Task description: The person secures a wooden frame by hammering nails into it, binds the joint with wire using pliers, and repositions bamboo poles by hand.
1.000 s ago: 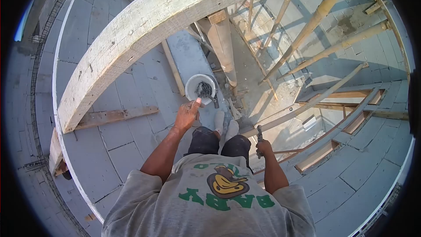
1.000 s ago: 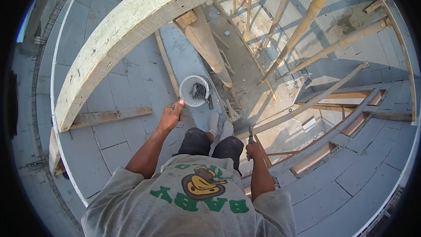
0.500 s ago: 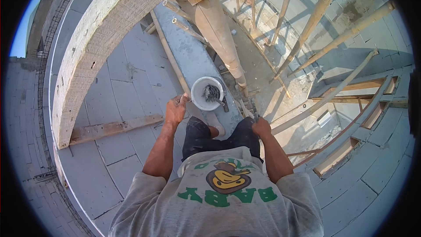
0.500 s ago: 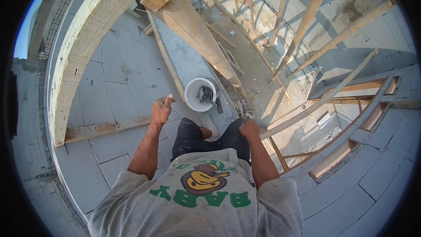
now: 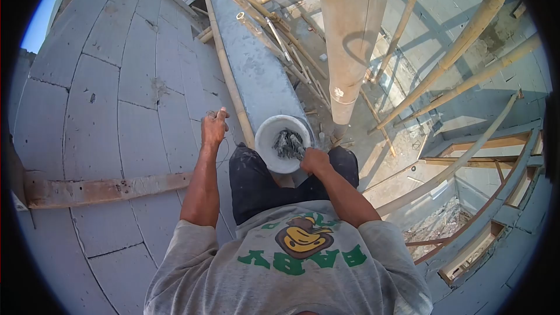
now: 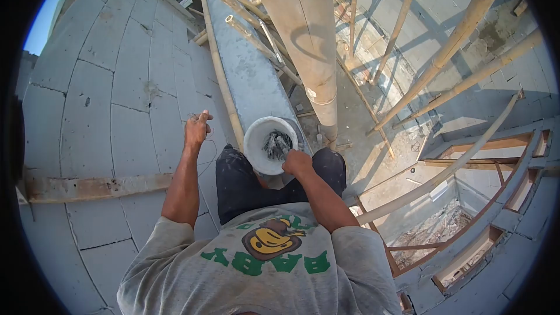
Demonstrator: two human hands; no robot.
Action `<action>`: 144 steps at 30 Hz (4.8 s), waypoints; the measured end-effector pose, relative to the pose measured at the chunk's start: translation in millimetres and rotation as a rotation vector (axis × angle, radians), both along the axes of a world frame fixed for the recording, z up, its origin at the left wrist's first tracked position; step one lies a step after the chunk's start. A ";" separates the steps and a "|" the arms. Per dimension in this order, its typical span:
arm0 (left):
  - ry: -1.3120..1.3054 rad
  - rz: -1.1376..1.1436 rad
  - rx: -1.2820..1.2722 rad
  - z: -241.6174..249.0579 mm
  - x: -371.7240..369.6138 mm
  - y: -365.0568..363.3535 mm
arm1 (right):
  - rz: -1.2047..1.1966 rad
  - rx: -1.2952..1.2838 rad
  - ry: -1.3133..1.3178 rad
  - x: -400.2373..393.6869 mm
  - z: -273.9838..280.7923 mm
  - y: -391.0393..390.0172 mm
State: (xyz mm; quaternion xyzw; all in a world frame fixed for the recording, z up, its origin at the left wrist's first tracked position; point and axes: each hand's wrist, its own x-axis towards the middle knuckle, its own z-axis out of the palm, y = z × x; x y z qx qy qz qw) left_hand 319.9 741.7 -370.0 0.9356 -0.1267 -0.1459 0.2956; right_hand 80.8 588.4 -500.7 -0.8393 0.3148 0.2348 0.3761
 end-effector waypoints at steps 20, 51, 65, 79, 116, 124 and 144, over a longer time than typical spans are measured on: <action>0.362 0.011 0.167 -301.5 38.0 92.1 | -0.309 -0.251 -0.637 35.5 -163.1 30.7; 0.551 0.586 -0.489 -341.5 70.9 69.5 | -0.673 0.176 -0.150 83.4 -300.6 -17.5; 0.496 0.620 -0.520 -379.5 49.8 80.1 | -0.409 -0.083 0.412 35.5 -278.2 51.6; 0.635 0.684 -0.659 -374.7 57.5 80.8 | -0.295 -0.193 0.303 93.5 -156.4 -53.6; 0.765 1.037 -0.546 -319.4 186.0 53.2 | -0.340 0.152 -0.095 411.7 -174.6 -120.4; 0.720 1.207 -0.372 -320.5 182.0 45.9 | -0.386 0.007 -0.242 533.6 -229.4 -125.0; 0.694 1.157 -0.221 -262.1 309.2 -39.4 | 0.282 -0.071 0.414 250.1 -146.2 -248.5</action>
